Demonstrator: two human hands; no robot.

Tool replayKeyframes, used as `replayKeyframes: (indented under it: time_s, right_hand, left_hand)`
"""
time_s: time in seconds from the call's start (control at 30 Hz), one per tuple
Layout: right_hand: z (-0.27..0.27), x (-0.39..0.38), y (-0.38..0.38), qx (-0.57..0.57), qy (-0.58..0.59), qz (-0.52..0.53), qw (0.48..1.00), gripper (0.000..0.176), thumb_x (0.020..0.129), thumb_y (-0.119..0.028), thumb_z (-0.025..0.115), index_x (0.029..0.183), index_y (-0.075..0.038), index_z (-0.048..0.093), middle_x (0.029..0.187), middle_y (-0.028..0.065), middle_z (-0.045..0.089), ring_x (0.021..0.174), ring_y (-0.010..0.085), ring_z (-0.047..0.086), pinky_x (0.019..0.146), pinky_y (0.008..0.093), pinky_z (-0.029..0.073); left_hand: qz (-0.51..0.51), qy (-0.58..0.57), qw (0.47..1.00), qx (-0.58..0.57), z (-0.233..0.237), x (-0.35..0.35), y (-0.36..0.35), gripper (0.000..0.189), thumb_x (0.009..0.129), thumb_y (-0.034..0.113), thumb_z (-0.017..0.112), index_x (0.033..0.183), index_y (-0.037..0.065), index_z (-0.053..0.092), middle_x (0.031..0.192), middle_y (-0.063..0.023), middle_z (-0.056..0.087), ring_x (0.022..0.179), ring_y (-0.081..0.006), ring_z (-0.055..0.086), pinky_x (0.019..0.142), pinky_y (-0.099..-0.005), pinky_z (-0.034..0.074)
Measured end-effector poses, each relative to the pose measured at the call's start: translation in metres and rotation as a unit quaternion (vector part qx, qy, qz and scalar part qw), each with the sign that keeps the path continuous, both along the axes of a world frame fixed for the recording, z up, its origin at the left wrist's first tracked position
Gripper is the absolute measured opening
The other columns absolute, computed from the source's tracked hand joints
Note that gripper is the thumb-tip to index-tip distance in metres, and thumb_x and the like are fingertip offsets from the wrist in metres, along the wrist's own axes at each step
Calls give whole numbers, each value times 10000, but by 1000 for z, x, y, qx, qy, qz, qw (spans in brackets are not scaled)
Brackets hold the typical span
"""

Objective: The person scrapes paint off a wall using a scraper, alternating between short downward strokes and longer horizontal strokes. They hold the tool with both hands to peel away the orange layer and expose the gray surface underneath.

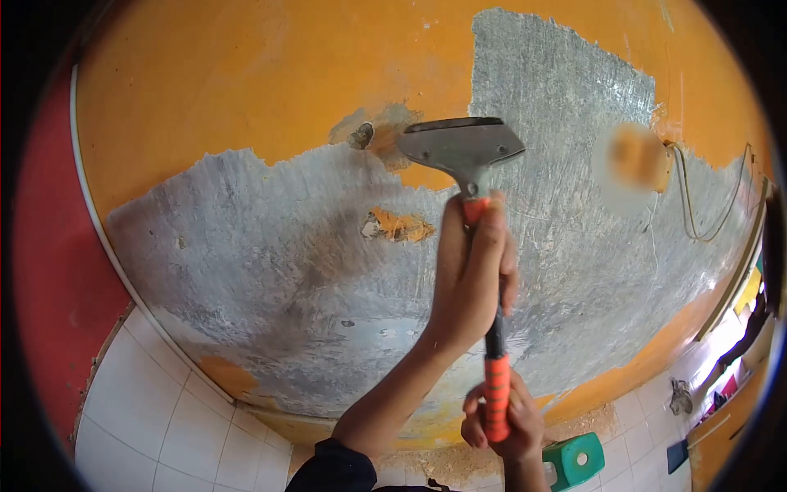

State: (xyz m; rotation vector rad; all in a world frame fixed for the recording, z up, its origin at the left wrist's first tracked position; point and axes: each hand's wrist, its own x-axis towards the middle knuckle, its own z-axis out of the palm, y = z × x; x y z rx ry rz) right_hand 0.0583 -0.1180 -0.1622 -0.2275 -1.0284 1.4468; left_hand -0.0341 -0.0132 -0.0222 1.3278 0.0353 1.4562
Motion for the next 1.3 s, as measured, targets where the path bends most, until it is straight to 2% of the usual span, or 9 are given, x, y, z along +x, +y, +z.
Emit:
replayKeyframes:
  time_s: [0.07, 0.1, 0.17, 0.33, 0.43, 0.63, 0.7, 1.1, 1.3]
  right_hand:
    - [-5, -5, 10, 29, -166, -144, 975, 650, 934, -271, 497, 1441, -1, 193, 868, 150, 568, 591, 140, 531, 540, 257, 427]
    - [-4, -12, 10, 27, -165, -147, 975, 650, 934, -271, 497, 1441, -1, 193, 868, 150, 568, 591, 140, 531, 540, 257, 427]
    - [1, -25, 11, 73, -246, -300, 919, 574, 955, -167, 477, 1434, 7, 213, 796, 72, 548, 584, 77, 489, 524, 203, 378]
    - [1, -28, 21, 54, -203, -285, 935, 522, 964, -117, 449, 1428, 5, 243, 667, -14, 480, 557, 48, 420, 508, 202, 341]
    - [5, -30, 18, 78, -241, -300, 920, 520, 971, -124, 433, 1435, 4, 234, 669, -15, 468, 552, 48, 404, 505, 205, 337]
    - [22, -38, 4, 40, -186, -236, 953, 551, 978, -138, 424, 1458, -3, 188, 679, -8, 455, 541, 52, 382, 507, 205, 320]
    - [24, -40, 4, 59, -191, -254, 946, 591, 985, -224, 430, 1464, -16, 153, 620, 15, 461, 426, 53, 370, 391, 200, 282]
    - [58, -38, -22, -72, -178, -246, 950, 687, 940, -271, 519, 1477, -51, 151, 681, 10, 413, 469, 66, 362, 423, 204, 275]
    - [68, -36, -35, -81, -161, -218, 959, 735, 915, -319, 549, 1481, -67, 152, 669, 8, 409, 481, 71, 369, 429, 210, 271]
  left_hand:
    - [103, 23, 994, 21, -7, 0, 14, 272, 998, 268, 416, 1150, 43, 396, 667, -5, 420, 365, -70, 390, 317, -223, 318]
    - [100, 9, 995, 6, -11, 2, 19, 244, 991, 234, 429, 1142, 45, 397, 664, 3, 405, 362, -59, 364, 316, -215, 307]
    - [108, 22, 994, 8, -19, 4, 30, 243, 990, 233, 432, 1143, 48, 399, 672, 5, 402, 368, -55, 363, 319, -212, 309]
    - [128, 7, 992, -2, -12, -5, 28, 242, 987, 237, 444, 1153, 64, 412, 713, 9, 403, 420, -52, 381, 329, -221, 328]
    - [80, -1, 997, -8, -11, -8, 33, 273, 986, 241, 446, 1191, 65, 414, 708, 11, 397, 421, -58, 378, 329, -223, 350]
    - [-37, -38, 998, -36, 0, -13, 26, 324, 992, 257, 412, 1239, 46, 411, 682, 13, 390, 409, -64, 375, 299, -225, 367]
    - [-70, -49, 996, -30, 3, -13, 28, 323, 995, 255, 396, 1230, 35, 419, 674, 15, 390, 402, -65, 375, 280, -224, 348]
    - [-49, -81, 994, -59, 9, -5, 16, 305, 978, 253, 445, 1203, 55, 502, 685, 30, 385, 421, -60, 370, 271, -213, 312]
    - [-66, -92, 991, -76, 14, -3, 7, 252, 972, 248, 459, 1142, 74, 524, 700, 40, 383, 427, -50, 341, 278, -203, 310]
